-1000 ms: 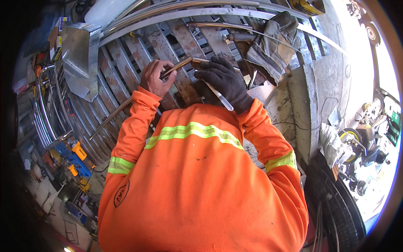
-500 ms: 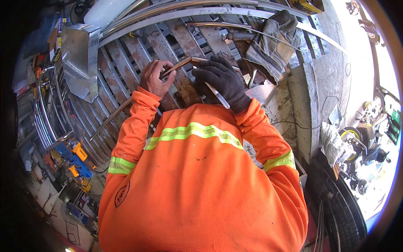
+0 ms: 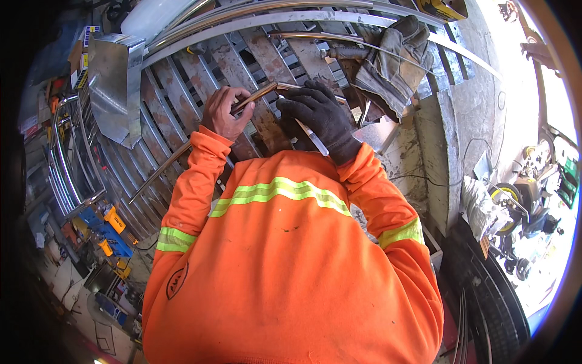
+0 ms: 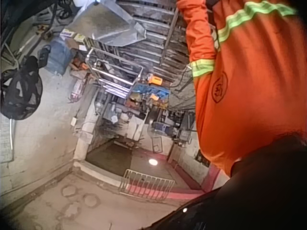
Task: The recorder marks a metal pipe with a pen and then uses an angle grinder to grind it.
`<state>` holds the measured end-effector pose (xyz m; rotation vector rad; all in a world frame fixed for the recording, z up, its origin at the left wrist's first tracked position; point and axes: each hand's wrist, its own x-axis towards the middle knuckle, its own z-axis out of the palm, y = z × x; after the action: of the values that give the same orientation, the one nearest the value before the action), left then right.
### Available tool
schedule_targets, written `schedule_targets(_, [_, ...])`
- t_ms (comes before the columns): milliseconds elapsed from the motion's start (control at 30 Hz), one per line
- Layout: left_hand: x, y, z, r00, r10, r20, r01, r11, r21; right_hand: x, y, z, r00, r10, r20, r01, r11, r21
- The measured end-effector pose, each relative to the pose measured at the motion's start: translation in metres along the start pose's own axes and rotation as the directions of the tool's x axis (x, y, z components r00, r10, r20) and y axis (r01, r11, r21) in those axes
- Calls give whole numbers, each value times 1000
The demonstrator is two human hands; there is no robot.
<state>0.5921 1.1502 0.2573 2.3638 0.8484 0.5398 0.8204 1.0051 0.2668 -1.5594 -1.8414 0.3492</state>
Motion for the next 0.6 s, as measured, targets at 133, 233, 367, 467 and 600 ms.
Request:
schedule_targets(133, [0, 0, 0, 1000, -6, 3, 6, 1000, 3, -1, 3, 0, 1000, -6, 18, 6, 1000, -6])
schedule_targets(233, [-1, -1, 1, 1000, -2, 1, 2, 1000, 6, -2, 4, 0, 1000, -7, 31, 6, 1000, 3])
schedule_targets(367, [0, -1, 1, 1000, -7, 7, 7, 1000, 12, -3, 7, 1, 999, 0, 33, -1, 999, 34])
schedule_targets(467, [0, -1, 0, 1000, 1, 3, -1, 1000, 4, -4, 8, 3, 1000, 1, 31, -2, 999, 37])
schedule_targets(600, [-1, -1, 1, 1000, -1, 4, 1, 1000, 12, -4, 9, 4, 999, -1, 34, 0, 1000, 21])
